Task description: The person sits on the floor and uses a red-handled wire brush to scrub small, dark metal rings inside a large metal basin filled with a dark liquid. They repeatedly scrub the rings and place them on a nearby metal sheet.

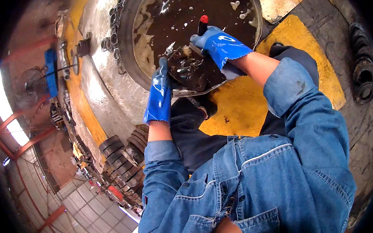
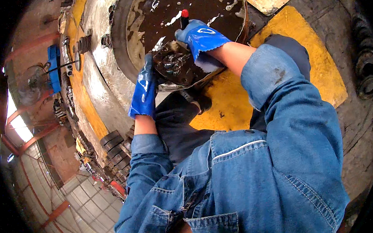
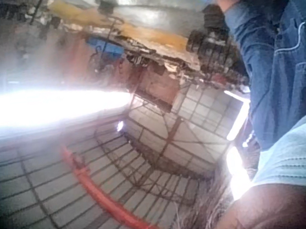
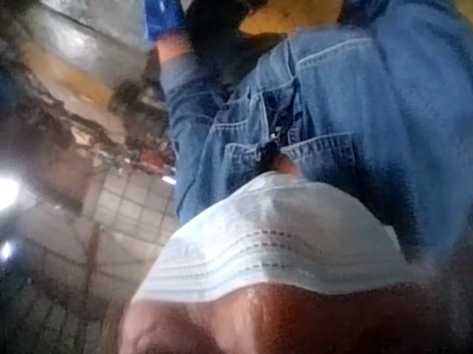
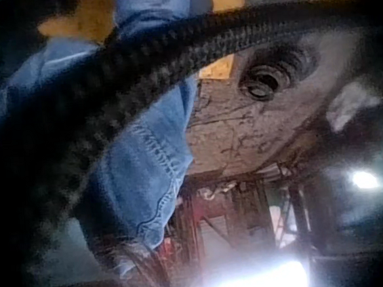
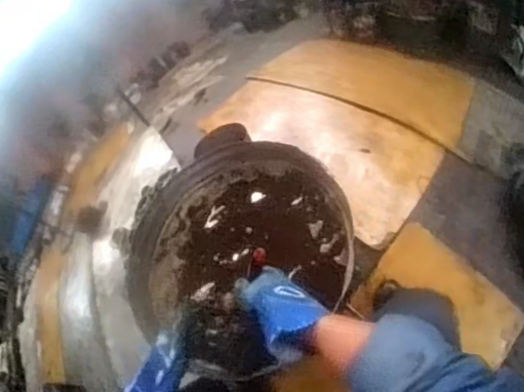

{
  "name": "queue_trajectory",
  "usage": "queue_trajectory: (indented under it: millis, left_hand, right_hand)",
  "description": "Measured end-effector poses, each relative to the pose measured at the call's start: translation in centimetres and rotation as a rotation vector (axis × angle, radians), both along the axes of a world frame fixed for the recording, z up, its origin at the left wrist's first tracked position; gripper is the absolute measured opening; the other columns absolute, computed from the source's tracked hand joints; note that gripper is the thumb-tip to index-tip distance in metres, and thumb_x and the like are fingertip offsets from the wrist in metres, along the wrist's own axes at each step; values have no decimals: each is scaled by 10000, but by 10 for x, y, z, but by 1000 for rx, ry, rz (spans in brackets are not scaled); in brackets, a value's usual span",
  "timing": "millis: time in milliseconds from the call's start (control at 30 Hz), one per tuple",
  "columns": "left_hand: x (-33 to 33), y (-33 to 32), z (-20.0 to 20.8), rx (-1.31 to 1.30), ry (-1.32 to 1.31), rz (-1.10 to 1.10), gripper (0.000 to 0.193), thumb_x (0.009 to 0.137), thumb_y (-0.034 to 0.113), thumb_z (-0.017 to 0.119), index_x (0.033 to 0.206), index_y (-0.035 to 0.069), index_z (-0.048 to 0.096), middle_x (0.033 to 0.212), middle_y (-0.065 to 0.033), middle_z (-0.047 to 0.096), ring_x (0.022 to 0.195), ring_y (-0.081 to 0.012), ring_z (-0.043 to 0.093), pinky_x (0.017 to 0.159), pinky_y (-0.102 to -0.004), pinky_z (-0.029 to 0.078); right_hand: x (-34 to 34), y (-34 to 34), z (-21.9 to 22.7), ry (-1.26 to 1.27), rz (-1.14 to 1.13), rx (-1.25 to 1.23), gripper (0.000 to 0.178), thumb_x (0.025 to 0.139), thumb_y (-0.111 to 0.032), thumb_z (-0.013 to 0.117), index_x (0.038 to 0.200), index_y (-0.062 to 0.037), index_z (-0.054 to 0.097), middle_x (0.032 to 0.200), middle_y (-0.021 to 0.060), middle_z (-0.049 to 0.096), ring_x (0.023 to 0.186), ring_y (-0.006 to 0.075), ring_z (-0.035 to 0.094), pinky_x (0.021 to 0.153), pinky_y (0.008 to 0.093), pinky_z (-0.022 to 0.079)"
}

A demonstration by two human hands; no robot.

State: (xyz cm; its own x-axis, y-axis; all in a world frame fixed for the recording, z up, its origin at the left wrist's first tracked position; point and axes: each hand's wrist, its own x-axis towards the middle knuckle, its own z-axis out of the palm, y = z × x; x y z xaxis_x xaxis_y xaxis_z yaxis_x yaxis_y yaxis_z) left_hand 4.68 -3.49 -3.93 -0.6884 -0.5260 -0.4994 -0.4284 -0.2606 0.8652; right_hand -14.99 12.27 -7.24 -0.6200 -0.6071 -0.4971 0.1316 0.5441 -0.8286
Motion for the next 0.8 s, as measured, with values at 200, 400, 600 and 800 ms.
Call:
queue_trajectory:
  millis: [200,400,600,800]
  left_hand:
    - [2,8,-4,-58,15,-15,434,1095,356,562,1287,-13,685,1061,-127,768,822,-196,732,703,-323,596]
    - [-7,17,21,-244,13,3,381,1102,268,545,1291,-44,656,1050,-131,768,827,-199,727,735,-346,600]
    - [16,-27,13,-950,-44,-220,385,1013,-63,545,1397,-46,557,1159,-193,753,1021,-244,735,860,-381,617]
    - [2,0,41,-455,-10,-30,317,1109,112,463,1353,-37,599,1171,-172,748,982,-250,741,827,-368,622]
  right_hand:
    - [7,21,11,129,118,-71,435,889,-400,693,1076,-10,746,985,244,748,953,389,731,849,447,543]
    - [18,55,85,-358,1,-491,358,972,-369,651,961,-36,786,815,65,718,749,144,616,744,307,463]
    - [24,60,57,-271,143,-528,420,938,-440,661,985,-40,784,834,83,724,778,159,630,741,336,480]
    - [-13,17,32,43,-36,3,506,868,-501,696,1038,-31,778,898,164,757,826,256,699,800,385,540]
